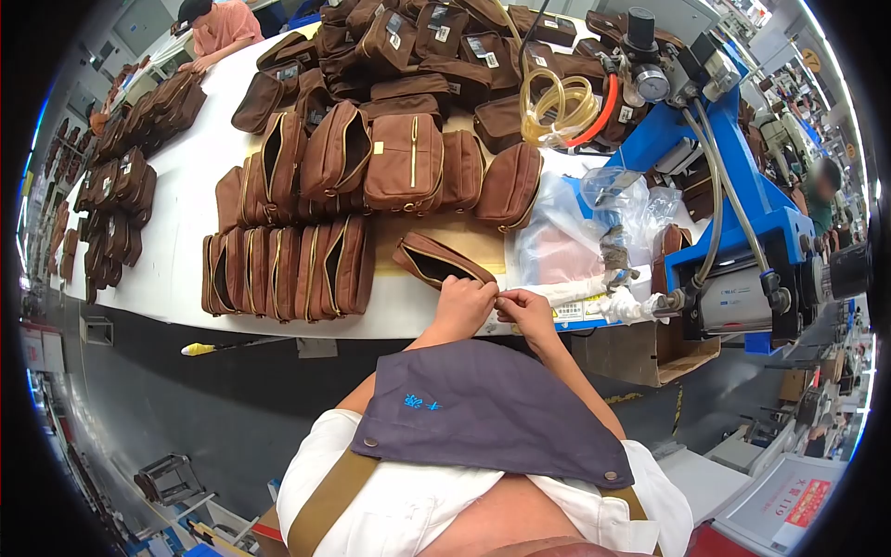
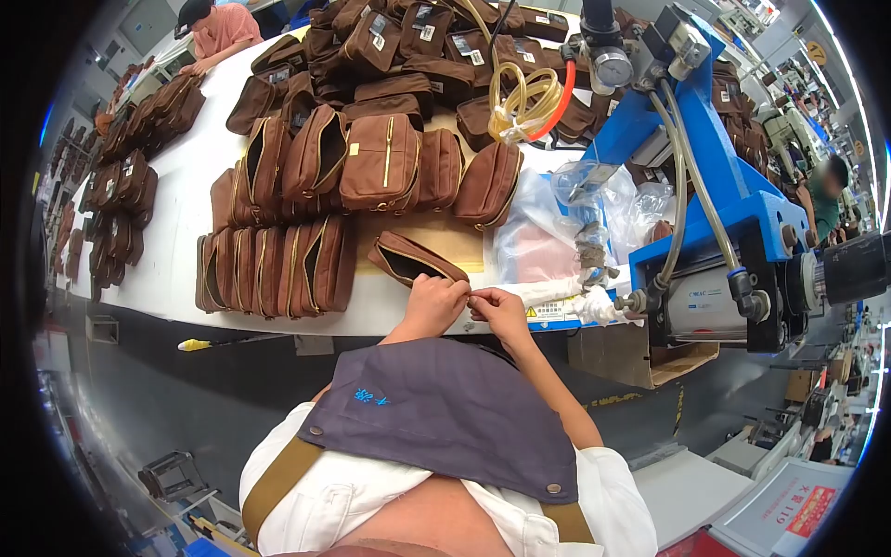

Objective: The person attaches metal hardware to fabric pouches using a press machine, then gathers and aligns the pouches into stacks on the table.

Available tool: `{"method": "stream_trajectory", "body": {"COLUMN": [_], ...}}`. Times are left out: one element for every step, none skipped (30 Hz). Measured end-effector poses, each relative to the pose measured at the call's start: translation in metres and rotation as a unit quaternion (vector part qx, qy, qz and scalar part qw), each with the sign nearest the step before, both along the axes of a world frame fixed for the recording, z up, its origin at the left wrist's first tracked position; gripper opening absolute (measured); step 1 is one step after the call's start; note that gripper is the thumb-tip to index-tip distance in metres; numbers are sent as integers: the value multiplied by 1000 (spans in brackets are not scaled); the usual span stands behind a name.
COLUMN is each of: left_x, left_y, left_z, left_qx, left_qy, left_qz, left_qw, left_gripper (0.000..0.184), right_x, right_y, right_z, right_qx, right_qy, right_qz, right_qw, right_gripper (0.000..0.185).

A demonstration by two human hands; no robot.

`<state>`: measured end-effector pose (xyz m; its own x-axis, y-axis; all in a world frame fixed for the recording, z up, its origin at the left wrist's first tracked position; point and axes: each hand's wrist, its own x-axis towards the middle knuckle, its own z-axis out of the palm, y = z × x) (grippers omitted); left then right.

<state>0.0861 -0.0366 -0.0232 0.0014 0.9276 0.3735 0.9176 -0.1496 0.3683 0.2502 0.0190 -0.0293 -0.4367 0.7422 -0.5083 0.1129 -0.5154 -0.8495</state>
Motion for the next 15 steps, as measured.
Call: {"method": "stream_trajectory", "body": {"left_x": [0, -1, -1, -2, -2, -3, -4, -5, -6, -7, -8, -10, -11, -12, -13], "left_y": [1, 1, 1, 1, 1, 1, 1, 1, 1, 1, 2, 2, 2, 2, 2], "left_z": [0, 1, 0, 0, 0, 0, -1, -2, 0, 2, 4, 3, 3, 2, 3], "left_qx": [0, -2, -8, -14, -20, -24, -28, -32, -32, -33, -32, -36, -40, -44, -49], "left_qy": [-1, -7, -12, -16, -21, -20, -19, -19, -22, -26, -30, -35, -41, -46, -50], "left_qz": [-2, -8, -15, -21, -28, -31, -34, -36, -40, -44, -47, -51, -54, -58, -60], "left_qw": [1000, 1000, 1000, 1000, 999, 999, 999, 999, 998, 998, 998, 997, 997, 996, 996], "left_gripper": [5, 3, 2, 1, 2, 3, 3, 4, 5, 6, 6, 7, 7, 8, 8], "right_x": [-1, -1, -2, -4, -4, -5, -5, -5, -5, -5, -6, -8, -9, -11, -12], "right_y": [-1, -1, -1, -1, 1, 2, 3, 4, 6, 6, 6, 6, 5, 4, 3], "right_z": [0, 1, 2, 0, -4, -6, -8, -9, -6, -3, 1, 4, 6, 6, 4], "right_qx": [3, 5, 8, 20, 35, 50, 64, 67, 70, 74, 64, 54, 44, 49, 54], "right_qy": [2, 4, 6, 2, -3, -9, -14, -7, 1, 8, 22, 38, 52, 52, 51], "right_qz": [-5, -11, -16, -27, -19, -12, -5, 1, 7, 14, 14, 15, 16, 32, 46], "right_qw": [1000, 1000, 1000, 999, 999, 999, 998, 998, 997, 997, 998, 998, 998, 997, 996], "right_gripper": [15, 16, 17, 17, 17, 16, 16, 16, 16, 16, 17, 17, 17, 17, 17]}}
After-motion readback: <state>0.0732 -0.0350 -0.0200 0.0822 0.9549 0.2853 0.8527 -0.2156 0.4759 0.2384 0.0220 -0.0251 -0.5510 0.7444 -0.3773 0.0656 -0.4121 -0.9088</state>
